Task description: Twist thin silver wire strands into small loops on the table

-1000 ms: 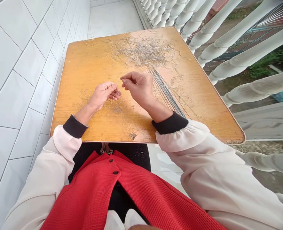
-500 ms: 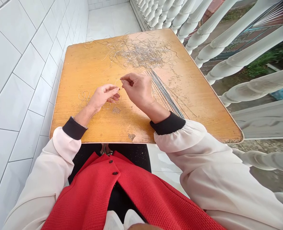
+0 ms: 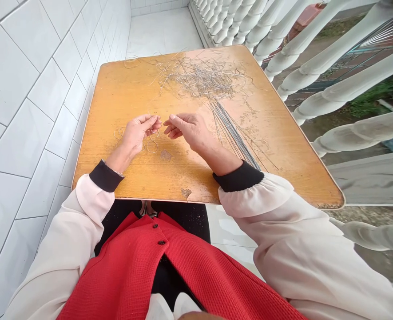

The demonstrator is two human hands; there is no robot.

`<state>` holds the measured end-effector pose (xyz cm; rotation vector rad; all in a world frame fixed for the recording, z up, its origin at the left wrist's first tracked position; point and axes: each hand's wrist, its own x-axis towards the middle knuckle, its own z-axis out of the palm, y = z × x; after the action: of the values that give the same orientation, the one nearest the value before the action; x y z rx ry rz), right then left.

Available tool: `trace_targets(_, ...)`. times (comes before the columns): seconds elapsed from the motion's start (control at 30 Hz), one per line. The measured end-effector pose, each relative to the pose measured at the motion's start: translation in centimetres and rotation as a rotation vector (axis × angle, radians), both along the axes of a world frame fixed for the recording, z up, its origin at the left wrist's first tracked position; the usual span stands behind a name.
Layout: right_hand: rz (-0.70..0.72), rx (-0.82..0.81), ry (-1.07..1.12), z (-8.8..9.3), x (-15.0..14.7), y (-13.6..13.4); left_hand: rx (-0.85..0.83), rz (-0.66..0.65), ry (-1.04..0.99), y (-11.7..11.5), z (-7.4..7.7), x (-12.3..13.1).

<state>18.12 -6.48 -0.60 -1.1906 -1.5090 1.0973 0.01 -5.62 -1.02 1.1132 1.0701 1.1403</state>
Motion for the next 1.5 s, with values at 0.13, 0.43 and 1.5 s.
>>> trace_targets(0.13,0.066,-0.106,-0.028,0.0,-0.5,-0.3,0.030,0.063,0.004,0.4,-0.3,0.1)
trace_targets(0.43,0.042,-0.160,0.195,-0.9,-1.3,-0.7,0.014,0.143,-0.020,-0.2,-0.2,0.9)
trace_targets(1.5,0.114,-0.166,0.358,-0.1,-0.5,-0.5,-0.004,0.149,-0.100,-1.0,1.5,1.4)
